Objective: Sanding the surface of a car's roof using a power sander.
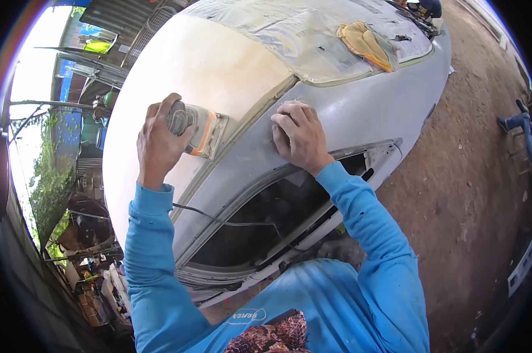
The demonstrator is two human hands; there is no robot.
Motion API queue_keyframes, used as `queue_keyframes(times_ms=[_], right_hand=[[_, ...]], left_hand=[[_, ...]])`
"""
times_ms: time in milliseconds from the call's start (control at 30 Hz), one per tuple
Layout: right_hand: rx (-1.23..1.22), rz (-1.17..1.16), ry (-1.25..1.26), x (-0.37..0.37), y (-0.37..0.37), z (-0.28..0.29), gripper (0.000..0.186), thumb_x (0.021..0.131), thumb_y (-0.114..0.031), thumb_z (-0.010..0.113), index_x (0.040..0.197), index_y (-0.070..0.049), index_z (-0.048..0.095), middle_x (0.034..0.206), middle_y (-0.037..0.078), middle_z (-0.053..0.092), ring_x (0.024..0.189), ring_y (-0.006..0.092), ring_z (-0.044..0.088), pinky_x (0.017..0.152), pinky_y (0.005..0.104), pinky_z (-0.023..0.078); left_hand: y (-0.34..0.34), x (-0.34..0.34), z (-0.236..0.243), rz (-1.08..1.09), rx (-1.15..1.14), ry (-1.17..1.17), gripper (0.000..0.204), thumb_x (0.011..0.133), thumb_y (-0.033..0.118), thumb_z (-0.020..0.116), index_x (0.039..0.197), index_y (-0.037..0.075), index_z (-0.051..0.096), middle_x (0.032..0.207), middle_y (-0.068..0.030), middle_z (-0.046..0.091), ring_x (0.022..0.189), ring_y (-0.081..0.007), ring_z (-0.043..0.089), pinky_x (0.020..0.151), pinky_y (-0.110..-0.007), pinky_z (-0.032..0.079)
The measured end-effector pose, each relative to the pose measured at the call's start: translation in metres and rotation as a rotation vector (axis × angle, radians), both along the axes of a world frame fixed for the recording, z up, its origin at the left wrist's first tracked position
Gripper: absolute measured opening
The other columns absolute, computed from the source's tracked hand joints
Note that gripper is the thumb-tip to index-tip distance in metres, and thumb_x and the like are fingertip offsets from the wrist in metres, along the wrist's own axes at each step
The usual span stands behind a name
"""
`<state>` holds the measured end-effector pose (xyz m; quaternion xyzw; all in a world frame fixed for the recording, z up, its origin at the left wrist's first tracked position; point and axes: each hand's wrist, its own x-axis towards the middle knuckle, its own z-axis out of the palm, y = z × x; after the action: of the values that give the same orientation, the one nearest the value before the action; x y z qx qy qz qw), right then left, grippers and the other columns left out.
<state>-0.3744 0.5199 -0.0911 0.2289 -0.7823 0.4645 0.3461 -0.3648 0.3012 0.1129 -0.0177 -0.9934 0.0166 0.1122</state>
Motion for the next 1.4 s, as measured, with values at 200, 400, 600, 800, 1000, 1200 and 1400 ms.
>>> queue_keyframes(times_ms=[200, 400, 600, 800, 1000, 1200, 1400], right_hand=[[-0.005, 0.011, 0.014, 0.0, 0.002, 0.0, 0.02, 0.081, -0.007, 0.07, 0.1, -0.006, 0.066, 0.105, 0.01, 0.061, 0.106, 0.0327, 0.06, 0.096, 0.0454, 0.048], [-0.024, 0.012, 0.02, 0.0, 0.002, -0.003, 0.02, 0.081, -0.007, 0.071, 0.1, -0.007, 0.066, 0.105, 0.01, 0.062, 0.105, 0.0329, 0.06, 0.095, 0.0446, 0.048], [-0.004, 0.011, 0.027, -0.001, 0.004, 0.001, 0.019, 0.082, -0.009, 0.07, 0.1, -0.007, 0.065, 0.106, 0.01, 0.061, 0.106, 0.0331, 0.059, 0.096, 0.0452, 0.048], [0.011, 0.007, -0.018, 0.0, 0.0, -0.004, 0.02, 0.081, -0.008, 0.069, 0.1, -0.006, 0.064, 0.108, 0.012, 0.06, 0.107, 0.0339, 0.058, 0.097, 0.0462, 0.047], [-0.056, 0.048, -0.011, 0.001, 0.006, -0.003, 0.024, 0.079, -0.007, 0.072, 0.102, -0.005, 0.065, 0.11, 0.014, 0.06, 0.107, 0.0369, 0.059, 0.097, 0.0464, 0.048], [-0.067, 0.059, 0.015, 0.004, 0.01, 0.013, 0.024, 0.08, -0.007, 0.071, 0.103, -0.005, 0.066, 0.11, 0.012, 0.061, 0.11, 0.0337, 0.06, 0.098, 0.0458, 0.049], [-0.035, 0.038, 0.004, 0.001, 0.008, 0.001, 0.019, 0.081, -0.007, 0.07, 0.1, -0.005, 0.066, 0.106, 0.013, 0.061, 0.105, 0.0364, 0.059, 0.096, 0.0461, 0.049]], left_hand=[[0.052, -0.03, -0.014, -0.159, -0.027, 0.023, 0.061, 0.077, 0.027, 0.081, 0.134, 0.024, 0.061, 0.115, -0.0124, 0.063, 0.101, -0.0354, 0.069, 0.084, -0.047, 0.059], [0.06, -0.069, -0.017, -0.117, -0.089, -0.024, 0.064, 0.078, 0.031, 0.082, 0.138, 0.023, 0.06, 0.117, -0.0152, 0.064, 0.103, -0.0365, 0.07, 0.085, -0.047, 0.058], [0.019, -0.045, 0.0, 0.087, -0.049, -0.056, 0.066, 0.077, 0.03, 0.084, 0.138, 0.022, 0.059, 0.117, -0.0146, 0.064, 0.105, -0.0355, 0.069, 0.089, -0.047, 0.057], [0.019, -0.001, -0.007, -0.007, -0.029, -0.006, 0.062, 0.074, 0.023, 0.084, 0.131, 0.02, 0.061, 0.116, -0.0138, 0.063, 0.102, -0.0343, 0.069, 0.083, -0.045, 0.058], [0.073, -0.037, -0.014, -0.177, -0.026, -0.001, 0.065, 0.073, 0.023, 0.084, 0.134, 0.025, 0.059, 0.12, -0.0109, 0.059, 0.102, -0.0345, 0.067, 0.083, -0.047, 0.057], [0.084, -0.059, -0.005, -0.216, -0.001, -0.048, 0.064, 0.071, 0.022, 0.085, 0.13, 0.022, 0.061, 0.12, -0.0109, 0.06, 0.107, -0.0342, 0.066, 0.087, -0.047, 0.056], [0.025, -0.008, -0.001, -0.21, 0.052, -0.026, 0.065, 0.068, 0.016, 0.085, 0.128, 0.02, 0.061, 0.12, -0.0106, 0.061, 0.105, -0.0344, 0.066, 0.086, -0.046, 0.056]])
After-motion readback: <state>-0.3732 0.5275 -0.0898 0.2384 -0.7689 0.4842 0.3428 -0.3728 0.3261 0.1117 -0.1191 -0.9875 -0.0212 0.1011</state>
